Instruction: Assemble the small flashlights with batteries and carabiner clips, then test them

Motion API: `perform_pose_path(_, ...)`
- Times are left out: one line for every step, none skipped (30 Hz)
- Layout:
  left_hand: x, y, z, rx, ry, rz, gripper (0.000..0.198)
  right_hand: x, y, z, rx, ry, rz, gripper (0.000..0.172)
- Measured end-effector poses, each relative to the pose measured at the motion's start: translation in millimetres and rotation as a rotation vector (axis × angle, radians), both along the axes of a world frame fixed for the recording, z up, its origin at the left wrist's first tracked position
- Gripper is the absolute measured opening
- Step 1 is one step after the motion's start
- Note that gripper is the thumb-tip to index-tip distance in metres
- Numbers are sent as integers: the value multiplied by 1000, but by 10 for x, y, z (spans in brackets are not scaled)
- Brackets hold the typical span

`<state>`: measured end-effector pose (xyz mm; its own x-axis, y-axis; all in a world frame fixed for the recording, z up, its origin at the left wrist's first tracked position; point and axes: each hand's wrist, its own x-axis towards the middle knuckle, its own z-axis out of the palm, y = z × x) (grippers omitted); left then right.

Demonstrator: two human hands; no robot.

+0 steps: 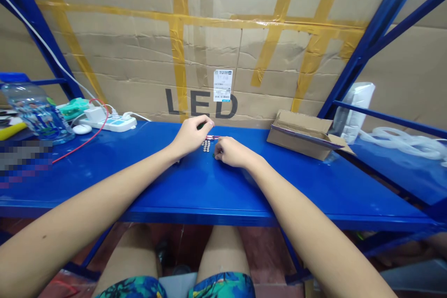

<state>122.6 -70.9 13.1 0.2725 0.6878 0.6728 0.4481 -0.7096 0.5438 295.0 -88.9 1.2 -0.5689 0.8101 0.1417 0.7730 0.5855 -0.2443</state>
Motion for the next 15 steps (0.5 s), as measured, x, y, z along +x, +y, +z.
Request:
perform_pose_path(2, 0, 2, -2, 6, -6, 23, -6, -2, -4, 1, 10, 11, 16)
perform_pose_path(4, -1, 2, -2, 12, -10, 24, -11, -3, -8, 2, 19, 22, 17)
perform_pose_path(6, -2, 3, 0, 19, -12, 25, -13, -4, -12, 2, 27, 30, 18)
perform_pose_path(8, -3, 3, 3, 26, -13, 25, -15, -3, -15, 1, 34, 35, 18)
perform_pose_path(9, -5, 3, 8, 32, -16, 25, -14, -2, -18, -1, 39, 37, 18)
perform_pose_path(10, -6, 3, 14, 36, -21, 25, -13, -1, -20, -5, 43, 37, 18)
perform_pose_path(11, -7, 2, 21, 39, -26, 25, -11, 0, -22, -11, 47, 37, 18)
perform_pose_path(11, -6, 1, 30, 43, -32, 25, -9, 1, -23, -16, 51, 36, 18)
perform_pose_path(11, -4, 0, 39, 46, -38, 25, -7, 1, -23, -22, 55, 36, 18)
perform_pose_path(11, -1, -2, 50, 50, -44, 25, -5, 2, -24, -27, 57, 35, 17)
perform_pose_path(10, 2, -4, 60, 52, -49, 25, -4, 2, -24, -31, 60, 36, 17)
perform_pose_path(10, 4, -6, 69, 55, -54, 25, -3, 3, -24, -34, 62, 38, 17)
perform_pose_path(10, 6, -9, 75, 58, -57, 25, -3, 3, -24, -35, 64, 39, 17)
perform_pose_path(10, 7, -11, 80, 60, -59, 25, -3, 3, -24, -37, 66, 41, 17)
perform_pose_path(10, 7, -12, 83, 61, -59, 26, -4, 3, -24, -37, 68, 44, 17)
